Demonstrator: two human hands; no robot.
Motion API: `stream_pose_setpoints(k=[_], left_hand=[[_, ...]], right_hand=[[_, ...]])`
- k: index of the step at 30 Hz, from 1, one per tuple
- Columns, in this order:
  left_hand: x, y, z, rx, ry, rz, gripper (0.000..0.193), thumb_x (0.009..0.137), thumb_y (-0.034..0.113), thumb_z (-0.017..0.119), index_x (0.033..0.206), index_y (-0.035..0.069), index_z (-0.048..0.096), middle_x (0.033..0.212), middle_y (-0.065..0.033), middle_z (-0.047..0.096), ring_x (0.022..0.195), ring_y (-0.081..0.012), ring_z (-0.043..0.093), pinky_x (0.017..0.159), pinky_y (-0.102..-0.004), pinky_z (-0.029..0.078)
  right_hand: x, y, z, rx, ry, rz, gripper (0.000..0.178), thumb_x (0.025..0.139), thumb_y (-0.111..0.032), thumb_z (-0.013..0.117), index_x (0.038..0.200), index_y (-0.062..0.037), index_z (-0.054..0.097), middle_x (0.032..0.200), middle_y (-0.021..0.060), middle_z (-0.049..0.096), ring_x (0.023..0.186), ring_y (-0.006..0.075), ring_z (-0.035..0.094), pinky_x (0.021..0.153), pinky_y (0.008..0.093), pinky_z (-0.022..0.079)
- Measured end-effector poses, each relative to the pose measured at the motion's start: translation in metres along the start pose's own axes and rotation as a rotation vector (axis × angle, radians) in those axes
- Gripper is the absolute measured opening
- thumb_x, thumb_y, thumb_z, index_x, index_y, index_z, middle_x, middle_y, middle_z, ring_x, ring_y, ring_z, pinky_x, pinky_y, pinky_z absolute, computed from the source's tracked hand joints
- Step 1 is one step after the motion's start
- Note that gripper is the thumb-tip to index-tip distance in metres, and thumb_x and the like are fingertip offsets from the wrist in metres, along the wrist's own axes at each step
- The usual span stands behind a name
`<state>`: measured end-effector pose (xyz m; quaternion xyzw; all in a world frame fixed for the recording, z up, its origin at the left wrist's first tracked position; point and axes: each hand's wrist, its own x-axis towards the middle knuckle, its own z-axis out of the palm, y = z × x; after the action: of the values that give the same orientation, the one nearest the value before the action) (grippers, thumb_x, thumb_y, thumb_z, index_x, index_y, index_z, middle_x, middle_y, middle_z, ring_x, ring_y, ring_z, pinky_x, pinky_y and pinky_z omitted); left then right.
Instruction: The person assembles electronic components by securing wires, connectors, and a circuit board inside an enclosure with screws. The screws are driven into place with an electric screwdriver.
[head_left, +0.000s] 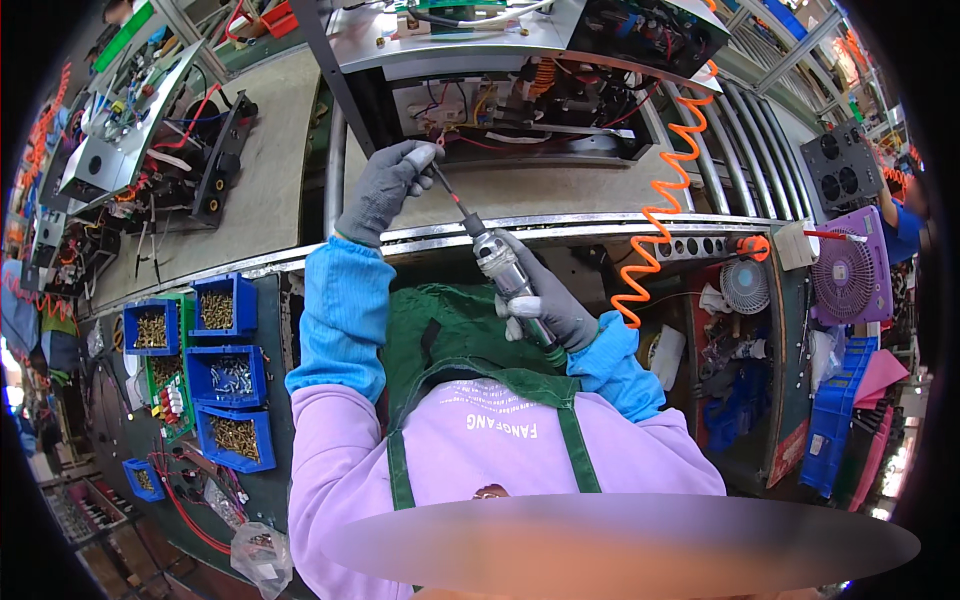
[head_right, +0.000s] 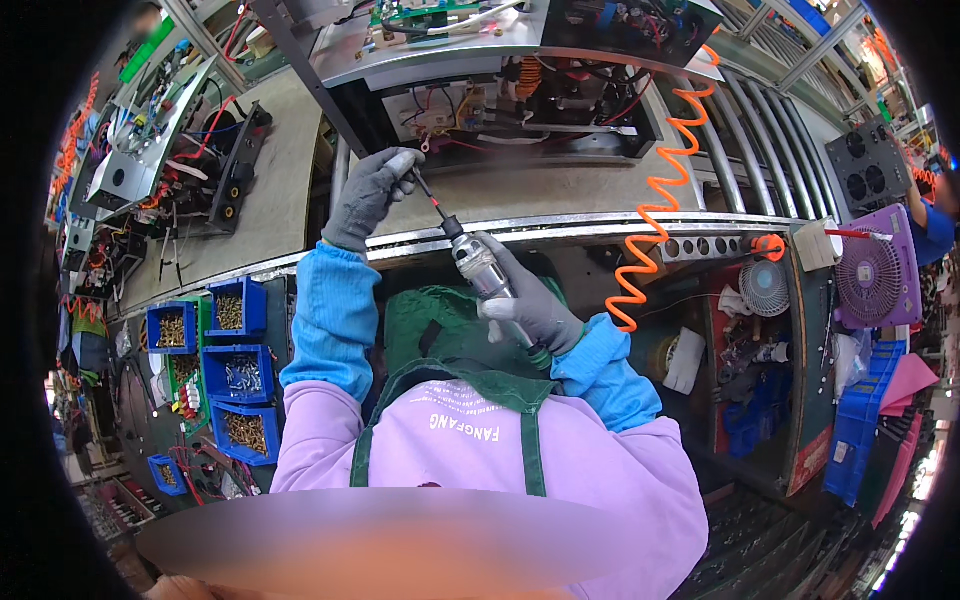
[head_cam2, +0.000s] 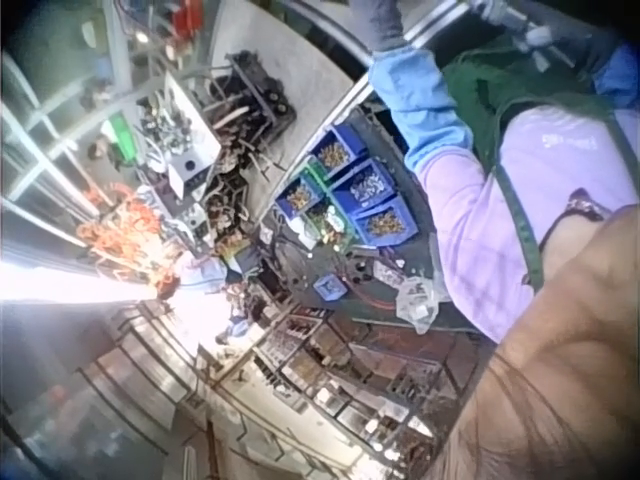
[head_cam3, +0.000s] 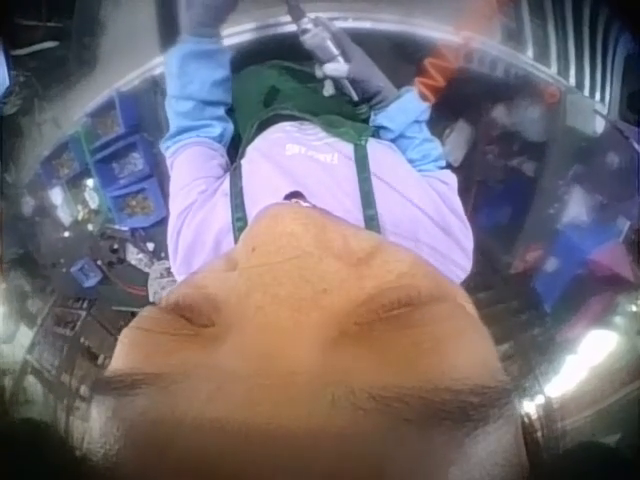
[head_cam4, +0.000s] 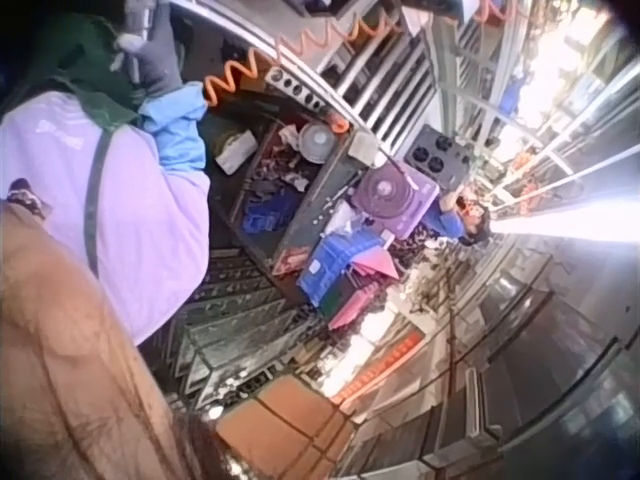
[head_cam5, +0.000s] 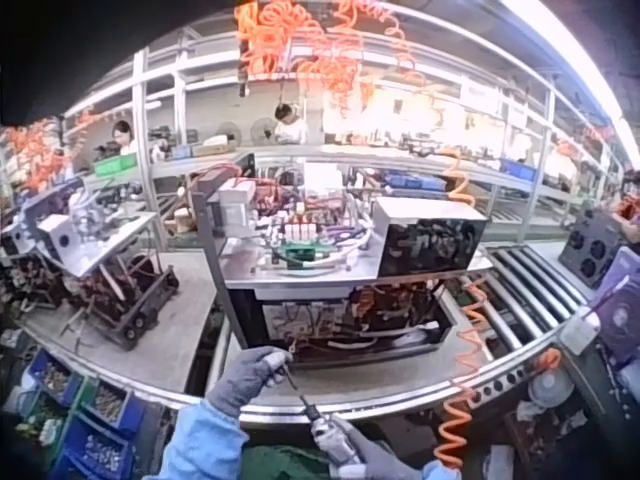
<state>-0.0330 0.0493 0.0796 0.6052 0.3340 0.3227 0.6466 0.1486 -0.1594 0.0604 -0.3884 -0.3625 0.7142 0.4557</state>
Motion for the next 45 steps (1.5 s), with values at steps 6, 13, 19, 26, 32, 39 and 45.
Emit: stream_pose_setpoints(k=[6,13,19,26,32,39,45], left_hand=[[0.005,0.019,0.047,-0.516,0.091,-0.045,0.032,0.092,0.027,0.050,0.108,0.001,0.059,0.086,-0.0030,0.057,0.067,-0.0058,0.052,0.056,-0.0159,0.042],[0.052,0.035,0.098,-0.157,0.000,0.081,0.031,0.091,0.018,0.051,0.117,0.001,0.049,0.086,-0.0064,0.060,0.068,-0.0092,0.054,0.058,-0.0212,0.045],[0.123,0.013,0.116,-0.394,0.078,-0.123,0.023,0.086,0.017,0.058,0.100,-0.001,0.055,0.080,-0.0097,0.061,0.065,-0.0181,0.060,0.063,-0.0278,0.051],[0.133,-0.008,0.083,0.298,-0.199,-0.145,0.024,0.087,0.021,0.058,0.098,-0.001,0.059,0.084,-0.0085,0.062,0.061,-0.0137,0.059,0.056,-0.0240,0.049],[0.077,-0.016,0.083,0.215,-0.265,0.187,0.024,0.088,0.011,0.049,0.109,-0.001,0.051,0.089,-0.0082,0.061,0.069,-0.0136,0.061,0.059,-0.0269,0.051],[0.030,-0.026,0.116,-0.517,-0.150,-0.179,0.044,0.094,0.043,0.040,0.120,0.008,0.047,0.120,-0.0111,0.055,0.108,-0.0215,0.054,0.090,-0.0401,0.044],[0.015,-0.008,0.122,-0.784,-0.293,-0.223,0.042,0.093,0.044,0.042,0.118,0.010,0.048,0.113,-0.0082,0.057,0.107,-0.0227,0.053,0.093,-0.0432,0.042]], right_hand=[[-0.009,-0.019,0.000,-0.027,0.044,-0.025,0.098,0.064,-0.014,0.066,0.145,-0.0184,0.010,0.087,0.0131,0.055,0.053,0.0180,0.057,0.051,0.0300,0.051],[-0.035,-0.040,-0.022,0.272,0.014,-0.339,0.111,0.061,-0.024,0.076,0.145,-0.0238,0.003,0.078,0.0146,0.055,0.052,0.0211,0.059,0.052,0.0344,0.054],[-0.046,-0.047,-0.022,0.302,-0.015,-0.335,0.118,0.057,-0.024,0.079,0.145,-0.0237,0.001,0.077,0.0178,0.054,0.052,0.0233,0.059,0.053,0.0355,0.053],[-0.040,-0.043,-0.020,0.339,-0.073,-0.288,0.115,0.058,-0.020,0.076,0.145,-0.0207,0.001,0.077,0.0173,0.054,0.053,0.0221,0.059,0.054,0.0344,0.053],[-0.034,-0.048,-0.007,0.259,-0.142,-0.202,0.114,0.057,-0.019,0.074,0.145,-0.0171,0.003,0.076,0.0161,0.054,0.055,0.0210,0.059,0.052,0.0301,0.051],[-0.024,-0.046,0.000,0.222,-0.195,-0.065,0.116,0.058,-0.017,0.078,0.145,-0.0213,0.001,0.084,0.0173,0.054,0.053,0.0206,0.058,0.055,0.0332,0.052],[-0.024,-0.044,0.005,0.198,-0.204,-0.025,0.116,0.057,-0.014,0.077,0.145,-0.0191,0.002,0.084,0.0172,0.054,0.052,0.0197,0.057,0.053,0.0317,0.051]])
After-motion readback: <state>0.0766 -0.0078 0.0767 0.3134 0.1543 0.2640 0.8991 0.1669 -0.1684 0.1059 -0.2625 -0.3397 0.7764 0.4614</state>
